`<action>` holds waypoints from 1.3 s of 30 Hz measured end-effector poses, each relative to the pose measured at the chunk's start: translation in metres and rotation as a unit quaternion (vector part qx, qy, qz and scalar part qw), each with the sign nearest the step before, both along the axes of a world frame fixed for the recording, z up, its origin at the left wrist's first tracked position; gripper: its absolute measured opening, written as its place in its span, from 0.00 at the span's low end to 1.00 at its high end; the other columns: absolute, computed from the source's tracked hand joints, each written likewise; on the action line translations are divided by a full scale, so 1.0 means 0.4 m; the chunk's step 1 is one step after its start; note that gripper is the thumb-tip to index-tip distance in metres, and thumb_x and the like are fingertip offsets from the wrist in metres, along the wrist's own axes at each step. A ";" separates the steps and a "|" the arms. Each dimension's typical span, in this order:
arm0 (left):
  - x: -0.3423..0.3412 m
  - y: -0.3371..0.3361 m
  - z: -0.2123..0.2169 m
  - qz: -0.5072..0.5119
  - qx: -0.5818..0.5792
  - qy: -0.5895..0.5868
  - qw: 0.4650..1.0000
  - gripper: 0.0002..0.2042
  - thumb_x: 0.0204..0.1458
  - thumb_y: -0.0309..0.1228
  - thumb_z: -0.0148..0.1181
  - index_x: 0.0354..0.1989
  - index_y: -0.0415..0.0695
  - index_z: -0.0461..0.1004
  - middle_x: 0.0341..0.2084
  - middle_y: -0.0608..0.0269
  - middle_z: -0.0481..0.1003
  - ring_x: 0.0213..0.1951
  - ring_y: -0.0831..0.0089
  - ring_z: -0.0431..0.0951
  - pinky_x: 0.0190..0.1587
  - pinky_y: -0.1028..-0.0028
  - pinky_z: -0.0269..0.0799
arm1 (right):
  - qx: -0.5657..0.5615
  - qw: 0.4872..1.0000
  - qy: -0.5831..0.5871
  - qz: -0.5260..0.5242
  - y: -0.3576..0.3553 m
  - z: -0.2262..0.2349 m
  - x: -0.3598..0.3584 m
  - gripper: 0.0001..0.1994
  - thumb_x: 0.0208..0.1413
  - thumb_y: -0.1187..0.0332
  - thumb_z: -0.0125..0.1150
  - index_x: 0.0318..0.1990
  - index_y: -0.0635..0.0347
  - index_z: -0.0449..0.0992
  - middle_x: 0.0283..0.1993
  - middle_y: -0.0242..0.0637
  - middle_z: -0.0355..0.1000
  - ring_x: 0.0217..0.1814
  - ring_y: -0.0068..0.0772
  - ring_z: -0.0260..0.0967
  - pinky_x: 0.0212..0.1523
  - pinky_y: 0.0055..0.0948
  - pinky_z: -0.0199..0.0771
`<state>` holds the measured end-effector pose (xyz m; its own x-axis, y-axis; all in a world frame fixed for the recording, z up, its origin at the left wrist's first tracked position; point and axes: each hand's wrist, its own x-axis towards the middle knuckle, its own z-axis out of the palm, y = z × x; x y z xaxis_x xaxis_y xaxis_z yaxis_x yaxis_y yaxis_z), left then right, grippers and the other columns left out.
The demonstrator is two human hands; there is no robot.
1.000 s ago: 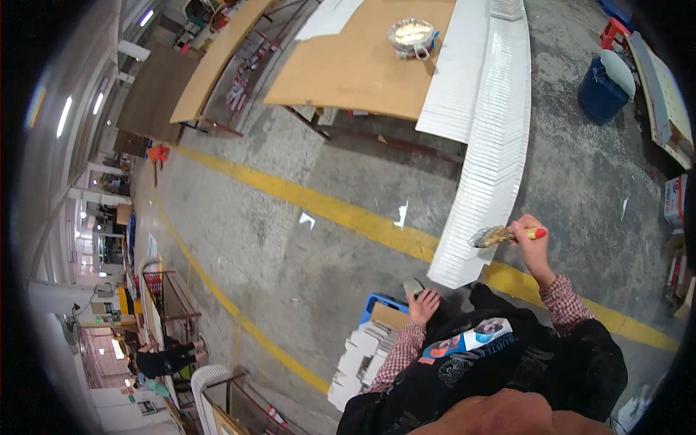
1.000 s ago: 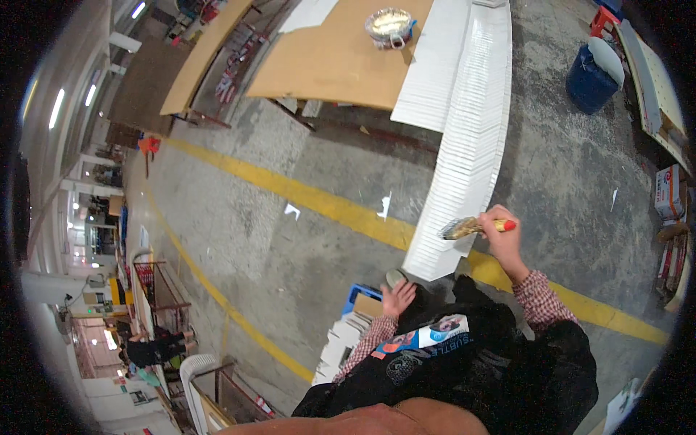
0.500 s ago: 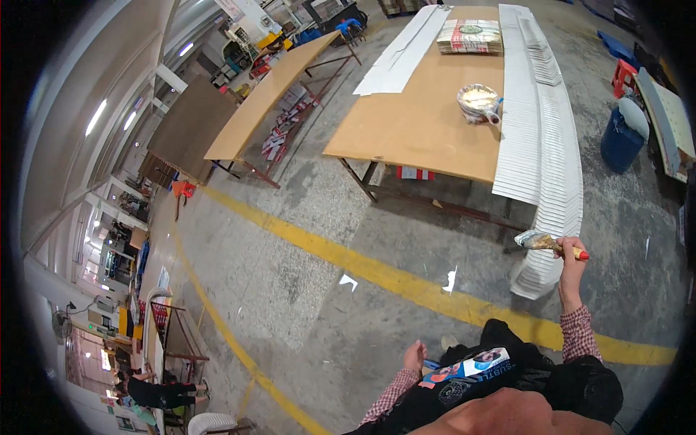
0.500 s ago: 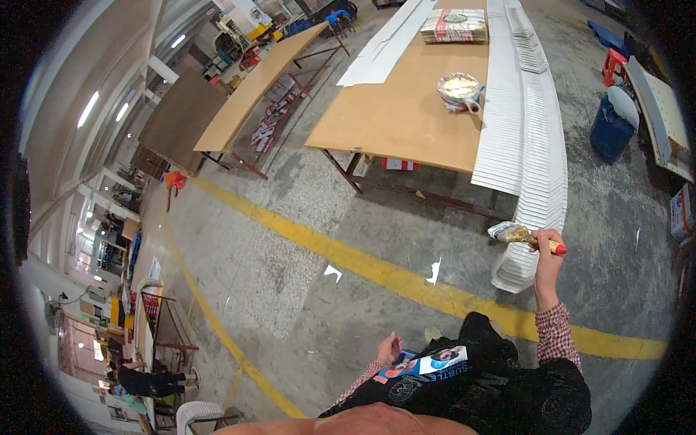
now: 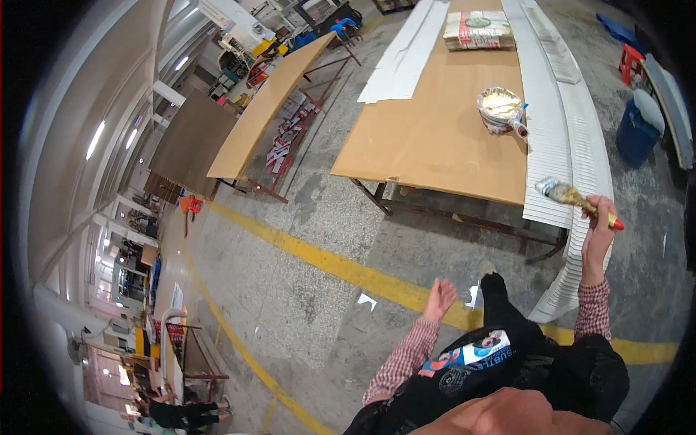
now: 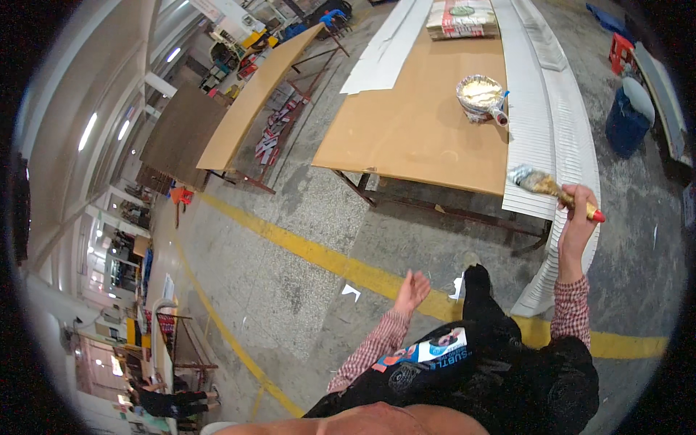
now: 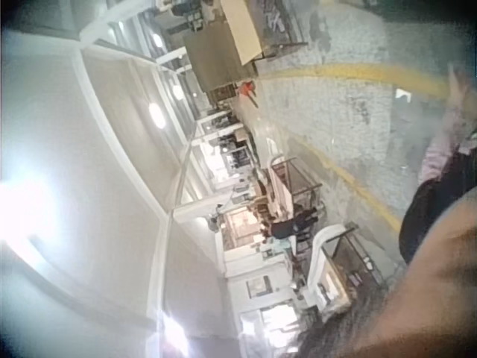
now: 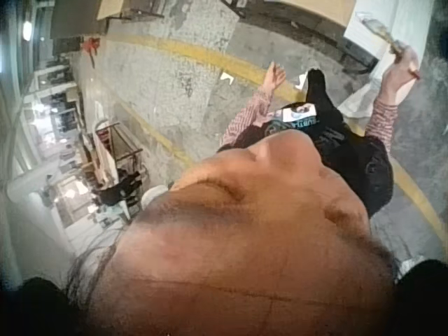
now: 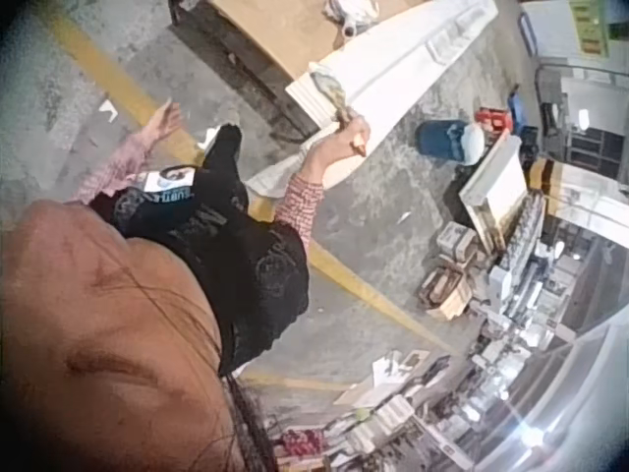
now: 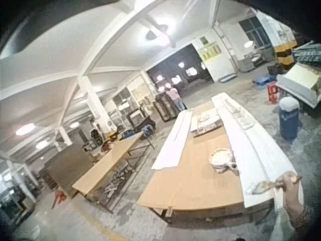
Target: The person applies a white adhesive substance to the grooved surface of a long, white, ribbed panel using a paintbrush. They repeatedly dip the brush into a foil-covered container to reload the adhesive and spread it evenly across the panel's ridges. The person works at a table in a workshop environment.
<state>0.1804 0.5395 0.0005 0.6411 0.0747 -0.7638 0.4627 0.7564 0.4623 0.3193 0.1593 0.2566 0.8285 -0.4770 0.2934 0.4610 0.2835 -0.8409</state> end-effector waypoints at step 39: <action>0.581 0.140 0.289 -0.110 0.143 -0.143 0.973 0.05 0.43 0.26 0.63 0.24 0.40 0.72 0.14 0.65 0.70 0.13 0.76 0.69 0.14 0.73 0.63 | 0.042 0.928 0.107 0.355 0.396 0.072 0.891 0.14 0.61 0.59 0.53 0.38 0.63 0.73 0.32 0.40 0.70 0.32 0.33 0.66 0.36 0.30 0.70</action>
